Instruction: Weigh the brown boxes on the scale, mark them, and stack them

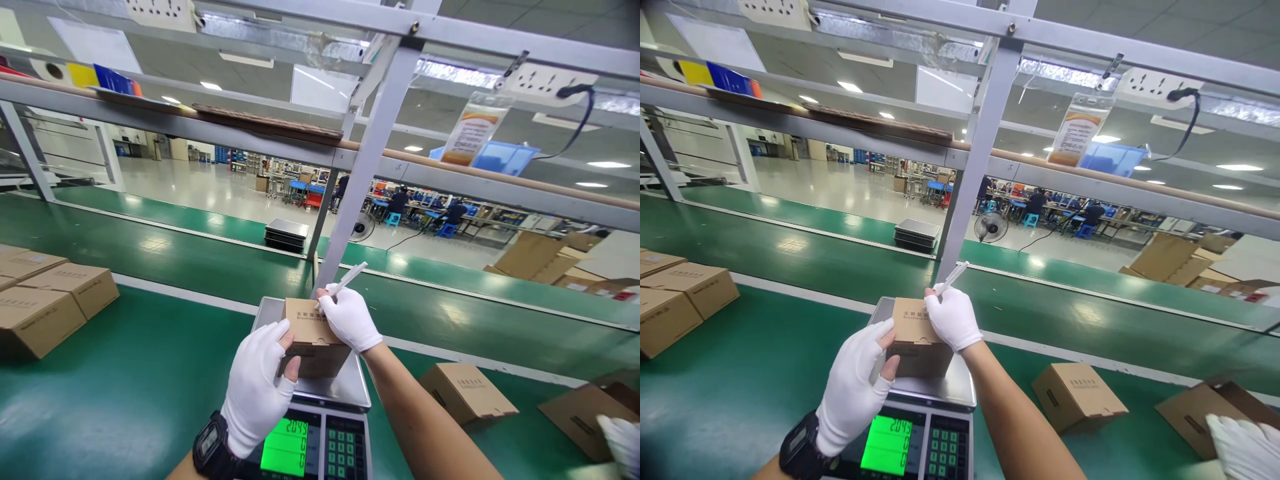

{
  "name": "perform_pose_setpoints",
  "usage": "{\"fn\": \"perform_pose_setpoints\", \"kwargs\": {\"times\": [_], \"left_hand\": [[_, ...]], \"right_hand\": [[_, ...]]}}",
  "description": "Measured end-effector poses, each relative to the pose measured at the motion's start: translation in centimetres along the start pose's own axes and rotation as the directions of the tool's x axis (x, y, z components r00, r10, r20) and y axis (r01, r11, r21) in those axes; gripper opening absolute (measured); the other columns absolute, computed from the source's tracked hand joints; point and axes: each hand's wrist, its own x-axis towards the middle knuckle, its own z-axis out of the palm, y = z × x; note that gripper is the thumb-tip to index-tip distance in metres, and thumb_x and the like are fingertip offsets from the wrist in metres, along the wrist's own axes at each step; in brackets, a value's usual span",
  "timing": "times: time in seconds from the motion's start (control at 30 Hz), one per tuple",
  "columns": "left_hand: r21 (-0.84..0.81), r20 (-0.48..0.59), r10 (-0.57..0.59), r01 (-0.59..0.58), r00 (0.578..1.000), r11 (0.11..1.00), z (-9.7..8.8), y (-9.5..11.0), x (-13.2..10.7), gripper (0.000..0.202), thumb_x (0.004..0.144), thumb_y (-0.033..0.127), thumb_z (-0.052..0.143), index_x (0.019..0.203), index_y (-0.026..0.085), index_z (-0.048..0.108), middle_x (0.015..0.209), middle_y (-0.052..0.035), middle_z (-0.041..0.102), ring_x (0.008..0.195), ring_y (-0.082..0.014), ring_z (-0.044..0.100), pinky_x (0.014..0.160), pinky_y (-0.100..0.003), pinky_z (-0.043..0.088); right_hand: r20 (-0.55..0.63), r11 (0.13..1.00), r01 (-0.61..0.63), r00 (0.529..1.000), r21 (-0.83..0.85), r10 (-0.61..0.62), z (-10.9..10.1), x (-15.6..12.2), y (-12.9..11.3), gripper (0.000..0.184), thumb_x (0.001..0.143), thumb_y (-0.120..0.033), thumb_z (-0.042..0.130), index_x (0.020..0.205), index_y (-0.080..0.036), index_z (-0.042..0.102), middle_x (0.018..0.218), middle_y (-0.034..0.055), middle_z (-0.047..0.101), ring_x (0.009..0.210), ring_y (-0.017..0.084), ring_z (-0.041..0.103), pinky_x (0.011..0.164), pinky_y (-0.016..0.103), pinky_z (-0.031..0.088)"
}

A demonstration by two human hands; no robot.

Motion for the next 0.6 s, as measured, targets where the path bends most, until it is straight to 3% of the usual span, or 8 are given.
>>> {"fn": "perform_pose_setpoints", "kwargs": {"times": [0.43, 0.6], "left_hand": [[-0.025, -0.014, -0.011, 0.011, 1.0, 1.0, 0.4, -0.2, -0.3, 0.039, 0.087, 0.024, 0.058, 0.126, 0.019, 0.052, 0.127, -0.0114, 0.058, 0.117, -0.0259, 0.054, 0.099, -0.046, 0.048], [0.027, -0.032, -0.06, 0.061, 0.998, 0.998, 0.7, 0.9, -1.0, 0.049, 0.086, 0.032, 0.06, 0.132, 0.019, 0.046, 0.131, -0.0147, 0.054, 0.117, -0.029, 0.054, 0.095, -0.048, 0.049]], "right_hand": [[-0.037, 1.0, 0.013, 0.999, -0.005, -0.013, 0.0, 0.1, 0.4, 0.029, 0.089, -0.033, 0.048, 0.063, -0.021, 0.055, 0.064, 0.0012, 0.063, 0.066, 0.019, 0.059, 0.065, 0.026, 0.039], [-0.167, 0.966, 0.045, 0.986, 0.253, -0.002, -0.1, -1.2, -0.2, 0.037, 0.092, -0.043, 0.049, 0.064, -0.02, 0.057, 0.067, 0.0018, 0.063, 0.069, 0.019, 0.06, 0.069, 0.027, 0.042]]}}
